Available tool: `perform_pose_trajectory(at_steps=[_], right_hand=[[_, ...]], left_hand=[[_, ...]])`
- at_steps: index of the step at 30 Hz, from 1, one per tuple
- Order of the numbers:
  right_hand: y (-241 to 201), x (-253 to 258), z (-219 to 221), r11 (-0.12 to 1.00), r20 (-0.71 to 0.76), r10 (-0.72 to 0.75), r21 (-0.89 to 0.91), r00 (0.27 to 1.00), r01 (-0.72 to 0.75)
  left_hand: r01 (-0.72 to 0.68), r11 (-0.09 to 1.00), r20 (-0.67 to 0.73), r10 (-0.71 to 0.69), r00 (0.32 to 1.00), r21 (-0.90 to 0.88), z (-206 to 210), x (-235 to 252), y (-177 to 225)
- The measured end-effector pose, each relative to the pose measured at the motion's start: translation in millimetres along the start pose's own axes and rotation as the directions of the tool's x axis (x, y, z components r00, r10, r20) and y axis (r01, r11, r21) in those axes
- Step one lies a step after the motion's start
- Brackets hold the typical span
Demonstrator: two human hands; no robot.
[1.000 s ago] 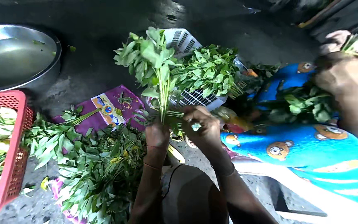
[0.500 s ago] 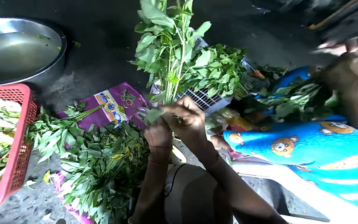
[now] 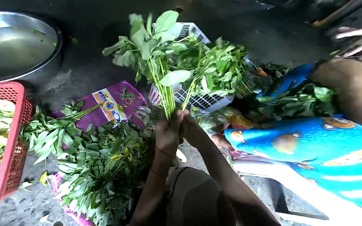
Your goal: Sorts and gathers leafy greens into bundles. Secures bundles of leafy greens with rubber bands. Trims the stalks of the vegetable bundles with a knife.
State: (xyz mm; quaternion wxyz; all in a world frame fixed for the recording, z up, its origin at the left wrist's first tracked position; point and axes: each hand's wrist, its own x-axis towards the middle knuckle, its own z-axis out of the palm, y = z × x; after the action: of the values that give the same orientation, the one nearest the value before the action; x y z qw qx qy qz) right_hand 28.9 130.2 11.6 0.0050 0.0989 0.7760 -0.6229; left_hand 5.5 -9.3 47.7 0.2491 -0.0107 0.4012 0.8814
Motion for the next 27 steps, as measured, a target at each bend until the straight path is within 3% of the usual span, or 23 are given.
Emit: perform_pose_trajectory(at_steps=[3,5,8,12,15,17,19,23,25,27], right_hand=[[-10,18,15,0.875,0.037,-0.035,0.483,0.999,0.012],[-18,29,18,0.788,0.094,-0.093,0.616,0.991,0.016],[-23,36,23,0.735,0.021,-0.142,0.672,0.99,0.091],[-31,32,28,0.814,-0.091,-0.11,0.563,0.99,0.142],[-18,29,23,0.85,-0.096,-0.138,0.5,0.986,0.167],[-11,21,15,0.925,-0.036,-0.18,0.333,0.983,0.182],[-12,10,10,0.977,0.002,-0.206,0.057,0.979,0.205],[3,-7,-3,0.926,-0.01,-0.233,-0.307,0.973,0.219],[13,-9,-11,0.903,-0.053,-0.275,-0.357,0.96,0.238],[9,-8,-17,0.926,-0.072,-0.28,-0.282,0.957,0.25]], left_hand=[[0.12,0.977,0.118,-0.1,0.988,-0.174,-1,-4,0],[0.196,0.944,0.231,-0.135,0.964,-0.267,-9,-2,-3],[0.252,0.897,0.383,-0.104,0.918,-0.362,-22,2,-6],[0.333,0.816,0.475,-0.082,0.876,-0.472,-32,6,-11],[0.373,0.758,0.524,-0.049,0.851,-0.535,-38,11,-18],[0.362,0.745,0.51,-0.033,0.859,-0.561,-41,14,-20],[0.346,0.74,0.503,-0.012,0.864,-0.577,-45,17,-20],[0.305,0.777,0.448,-0.033,0.893,-0.551,-52,20,-14],[0.267,0.832,0.385,-0.07,0.92,-0.486,-51,20,-12],[0.224,0.898,0.317,-0.102,0.943,-0.378,-46,18,-12]])
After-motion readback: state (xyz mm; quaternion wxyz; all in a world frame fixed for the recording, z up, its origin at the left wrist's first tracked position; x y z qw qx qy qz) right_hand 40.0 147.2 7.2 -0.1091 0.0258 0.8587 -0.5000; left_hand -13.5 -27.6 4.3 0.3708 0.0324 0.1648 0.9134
